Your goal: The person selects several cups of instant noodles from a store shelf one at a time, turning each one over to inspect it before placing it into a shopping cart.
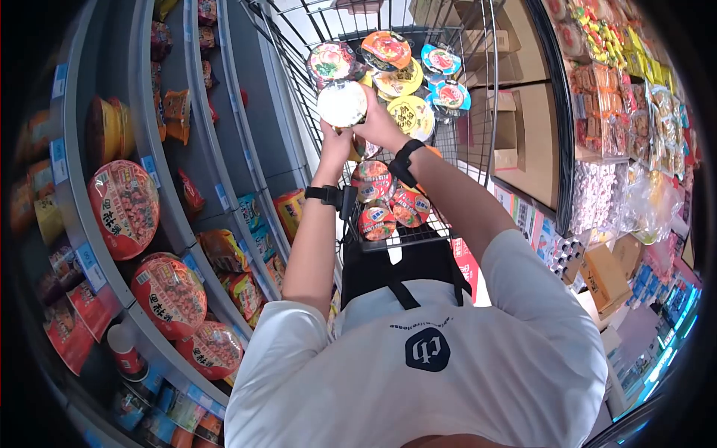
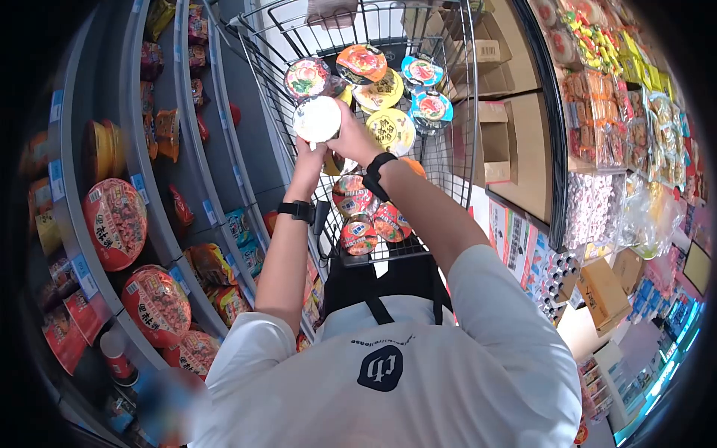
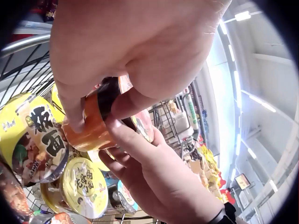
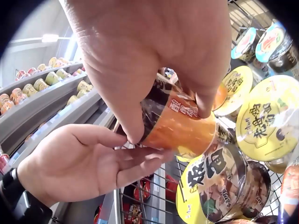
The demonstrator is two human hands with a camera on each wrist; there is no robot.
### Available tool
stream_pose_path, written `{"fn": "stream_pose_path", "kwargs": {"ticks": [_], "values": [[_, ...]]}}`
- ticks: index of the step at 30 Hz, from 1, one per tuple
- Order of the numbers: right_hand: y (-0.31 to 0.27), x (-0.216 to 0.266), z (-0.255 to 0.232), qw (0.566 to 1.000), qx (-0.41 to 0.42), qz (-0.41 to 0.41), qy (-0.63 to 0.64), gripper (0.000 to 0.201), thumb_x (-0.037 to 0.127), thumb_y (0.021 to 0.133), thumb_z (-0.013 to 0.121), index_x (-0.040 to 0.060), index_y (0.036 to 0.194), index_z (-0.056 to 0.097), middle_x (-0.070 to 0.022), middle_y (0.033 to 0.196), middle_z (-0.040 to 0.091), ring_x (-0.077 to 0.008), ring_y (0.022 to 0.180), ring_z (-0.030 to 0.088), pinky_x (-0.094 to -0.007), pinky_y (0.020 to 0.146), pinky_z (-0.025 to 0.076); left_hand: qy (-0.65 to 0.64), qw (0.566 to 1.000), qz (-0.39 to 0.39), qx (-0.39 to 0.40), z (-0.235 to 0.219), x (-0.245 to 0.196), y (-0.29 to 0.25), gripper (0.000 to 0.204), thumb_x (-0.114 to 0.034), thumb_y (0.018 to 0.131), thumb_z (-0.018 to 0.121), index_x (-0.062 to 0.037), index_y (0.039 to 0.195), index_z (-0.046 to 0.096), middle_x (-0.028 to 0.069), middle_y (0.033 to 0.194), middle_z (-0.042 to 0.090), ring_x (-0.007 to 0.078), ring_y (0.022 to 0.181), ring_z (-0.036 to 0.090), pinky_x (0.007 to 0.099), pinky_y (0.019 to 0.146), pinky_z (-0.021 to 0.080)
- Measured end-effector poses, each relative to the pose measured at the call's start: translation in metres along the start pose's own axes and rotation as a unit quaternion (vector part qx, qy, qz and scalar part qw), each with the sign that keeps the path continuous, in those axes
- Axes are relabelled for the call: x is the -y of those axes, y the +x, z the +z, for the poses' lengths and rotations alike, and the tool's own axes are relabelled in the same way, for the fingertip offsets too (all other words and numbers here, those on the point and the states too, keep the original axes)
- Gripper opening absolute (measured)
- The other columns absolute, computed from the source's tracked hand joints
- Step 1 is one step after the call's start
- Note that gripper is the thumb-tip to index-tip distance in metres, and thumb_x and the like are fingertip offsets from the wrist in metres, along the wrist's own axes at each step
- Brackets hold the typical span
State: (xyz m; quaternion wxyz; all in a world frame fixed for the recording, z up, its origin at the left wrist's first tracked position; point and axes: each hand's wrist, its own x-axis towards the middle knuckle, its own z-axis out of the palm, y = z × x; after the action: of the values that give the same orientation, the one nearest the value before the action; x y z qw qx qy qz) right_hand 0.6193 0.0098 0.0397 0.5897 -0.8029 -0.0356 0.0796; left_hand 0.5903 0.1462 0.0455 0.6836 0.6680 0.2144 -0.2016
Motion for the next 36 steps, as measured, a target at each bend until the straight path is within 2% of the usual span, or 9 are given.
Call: {"fn": "stream_pose_path", "kwargs": {"ticks": [6,12,18,22,24,29,32,34,36], "values": [[0.002,-0.007,0.007,0.999,0.006,0.030,0.024,0.087,0.004,0.070,0.073,0.0066,0.144,0.027,-0.0217,0.129,0.056,-0.0353,0.121,0.056,-0.0404,0.098,0.047,-0.075,0.997,0.012,-0.002,-0.001,0.022,0.002,0.060,-0.005,0.094,0.051,-0.0037,0.145,0.020,0.0140,0.136,0.043,0.0247,0.122,0.051,0.0354,0.101,0.048],[-0.004,0.000,0.009,0.999,0.025,0.044,0.009,0.093,0.013,0.067,0.079,0.0036,0.143,0.027,-0.0198,0.131,0.051,-0.0296,0.122,0.053,-0.0373,0.102,0.043,-0.029,0.999,0.039,-0.007,-0.011,0.023,-0.009,0.062,-0.007,0.091,0.055,-0.0021,0.144,0.022,0.0127,0.129,0.048,0.0200,0.111,0.056,0.0300,0.090,0.049],[-0.010,-0.012,0.019,1.000,0.005,0.016,0.003,0.100,0.020,0.066,0.086,0.0020,0.144,0.026,-0.0224,0.132,0.053,-0.0319,0.126,0.053,-0.0392,0.102,0.043,-0.022,0.998,0.052,0.012,-0.020,0.016,-0.022,0.074,-0.011,0.091,0.057,-0.0014,0.150,0.013,0.0197,0.142,0.043,0.0219,0.118,0.054,0.0306,0.092,0.047],[-0.019,-0.042,0.023,1.000,-0.022,0.007,0.008,0.103,0.020,0.069,0.084,-0.0015,0.146,0.019,-0.0273,0.135,0.046,-0.0385,0.123,0.051,-0.0419,0.101,0.044,0.069,0.997,0.020,0.026,-0.026,0.017,-0.034,0.078,-0.014,0.091,0.058,0.0032,0.151,0.011,0.0217,0.137,0.048,0.0219,0.117,0.055,0.0306,0.092,0.047],[-0.033,-0.045,0.015,0.990,-0.073,-0.049,-0.106,0.102,0.019,0.071,0.083,-0.0036,0.146,0.018,-0.0283,0.132,0.046,-0.0382,0.120,0.053,-0.0414,0.098,0.047,0.104,0.993,-0.027,0.058,-0.034,0.027,-0.038,0.076,-0.015,0.092,0.057,0.0044,0.150,0.012,0.0209,0.134,0.051,0.0212,0.114,0.058,0.0307,0.092,0.048],[-0.111,-0.026,-0.028,0.989,0.029,0.141,-0.013,0.077,0.015,0.075,0.077,-0.0029,0.138,0.036,-0.0226,0.125,0.053,-0.0309,0.115,0.057,-0.0378,0.093,0.051,0.093,0.992,-0.036,0.081,-0.061,0.024,-0.106,0.052,-0.023,0.098,0.053,0.0049,0.139,0.038,0.0160,0.119,0.062,0.0201,0.102,0.064,0.0303,0.090,0.049],[-0.170,-0.032,-0.053,0.997,0.044,-0.009,-0.068,0.048,0.014,0.082,0.070,0.0002,0.124,0.052,-0.0169,0.103,0.062,-0.0279,0.091,0.064,-0.0386,0.079,0.052,0.073,0.997,-0.011,0.022,-0.087,0.049,-0.155,0.040,-0.024,0.100,0.051,0.0011,0.132,0.047,0.0147,0.113,0.065,0.0192,0.098,0.065,0.0300,0.083,0.051],[-0.200,-0.011,-0.079,0.960,0.194,0.143,-0.143,0.037,0.015,0.086,0.067,-0.0009,0.117,0.056,-0.0142,0.093,0.065,-0.0254,0.086,0.065,-0.0342,0.076,0.052,0.174,0.983,0.029,-0.042,-0.107,0.079,-0.187,0.037,-0.018,0.096,0.054,0.0023,0.127,0.051,0.0142,0.101,0.067,0.0182,0.088,0.067,0.0304,0.079,0.052],[-0.232,-0.024,-0.092,0.943,0.263,0.096,-0.181,0.034,0.016,0.087,0.064,-0.0001,0.116,0.057,-0.0138,0.087,0.065,-0.0230,0.079,0.064,-0.0350,0.071,0.051,0.323,0.938,0.057,-0.111,-0.127,0.115,-0.218,0.031,-0.017,0.092,0.054,-0.0008,0.119,0.056,0.0223,0.089,0.065,0.0358,0.083,0.067,0.0401,0.075,0.052]]}}
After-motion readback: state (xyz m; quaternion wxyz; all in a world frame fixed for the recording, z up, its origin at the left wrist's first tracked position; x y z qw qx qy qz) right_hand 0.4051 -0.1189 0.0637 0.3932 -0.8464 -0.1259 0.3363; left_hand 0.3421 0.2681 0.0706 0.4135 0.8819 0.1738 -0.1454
